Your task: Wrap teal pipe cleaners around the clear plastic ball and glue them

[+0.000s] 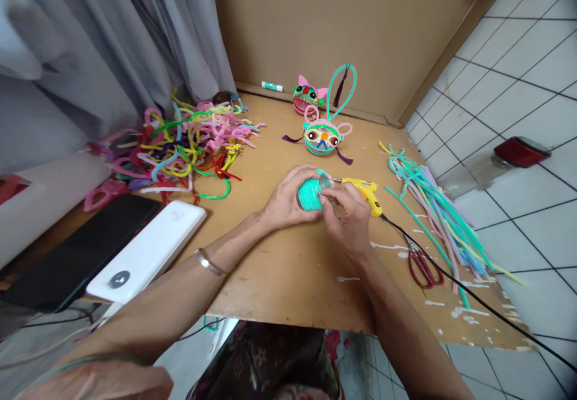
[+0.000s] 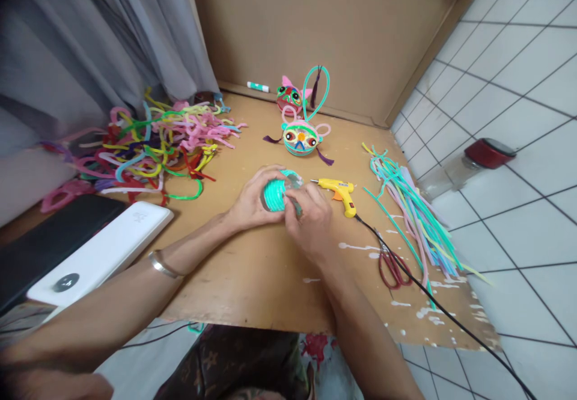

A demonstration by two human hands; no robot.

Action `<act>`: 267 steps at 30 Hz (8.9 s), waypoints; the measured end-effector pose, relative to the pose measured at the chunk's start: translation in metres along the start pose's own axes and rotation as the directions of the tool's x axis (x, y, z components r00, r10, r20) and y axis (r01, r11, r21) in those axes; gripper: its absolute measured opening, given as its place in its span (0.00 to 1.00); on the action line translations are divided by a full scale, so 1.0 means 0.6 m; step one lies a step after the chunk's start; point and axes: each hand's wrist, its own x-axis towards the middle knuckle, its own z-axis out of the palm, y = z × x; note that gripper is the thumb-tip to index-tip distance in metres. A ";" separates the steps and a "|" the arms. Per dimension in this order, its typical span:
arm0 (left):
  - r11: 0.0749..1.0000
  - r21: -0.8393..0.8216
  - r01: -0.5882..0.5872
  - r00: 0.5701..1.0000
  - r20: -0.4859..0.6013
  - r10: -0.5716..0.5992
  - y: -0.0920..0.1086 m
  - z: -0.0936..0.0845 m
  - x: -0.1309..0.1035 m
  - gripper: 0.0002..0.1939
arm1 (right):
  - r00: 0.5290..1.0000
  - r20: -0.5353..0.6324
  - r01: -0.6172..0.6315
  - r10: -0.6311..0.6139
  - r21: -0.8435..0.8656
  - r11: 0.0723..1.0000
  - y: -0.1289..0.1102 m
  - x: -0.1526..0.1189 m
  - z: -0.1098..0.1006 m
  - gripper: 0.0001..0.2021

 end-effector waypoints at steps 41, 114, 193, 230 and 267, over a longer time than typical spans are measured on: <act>0.999 0.034 0.038 0.999 0.015 -0.038 0.000 -0.004 -0.001 0.37 | 0.986 0.084 0.159 -0.142 -0.240 0.958 -0.001 -0.010 0.008 0.10; 0.903 -0.099 0.418 0.900 -0.094 -0.427 -0.012 0.000 0.010 0.38 | 0.905 0.045 -0.419 0.422 0.260 0.870 0.087 0.072 -0.040 0.16; 0.984 0.005 0.177 0.984 -0.007 -0.177 0.010 0.003 0.002 0.35 | 0.953 -0.301 -0.079 -0.037 -0.364 0.928 0.091 0.035 -0.058 0.16; 0.988 0.043 0.147 0.988 0.033 -0.149 0.013 0.000 0.003 0.35 | 0.964 -0.265 -0.079 -0.029 -0.387 0.919 0.094 0.034 -0.066 0.15; 0.941 0.020 0.337 0.941 -0.053 -0.336 -0.004 -0.003 0.004 0.37 | 0.865 -0.292 -0.497 0.409 -0.377 0.781 0.198 -0.009 -0.012 0.23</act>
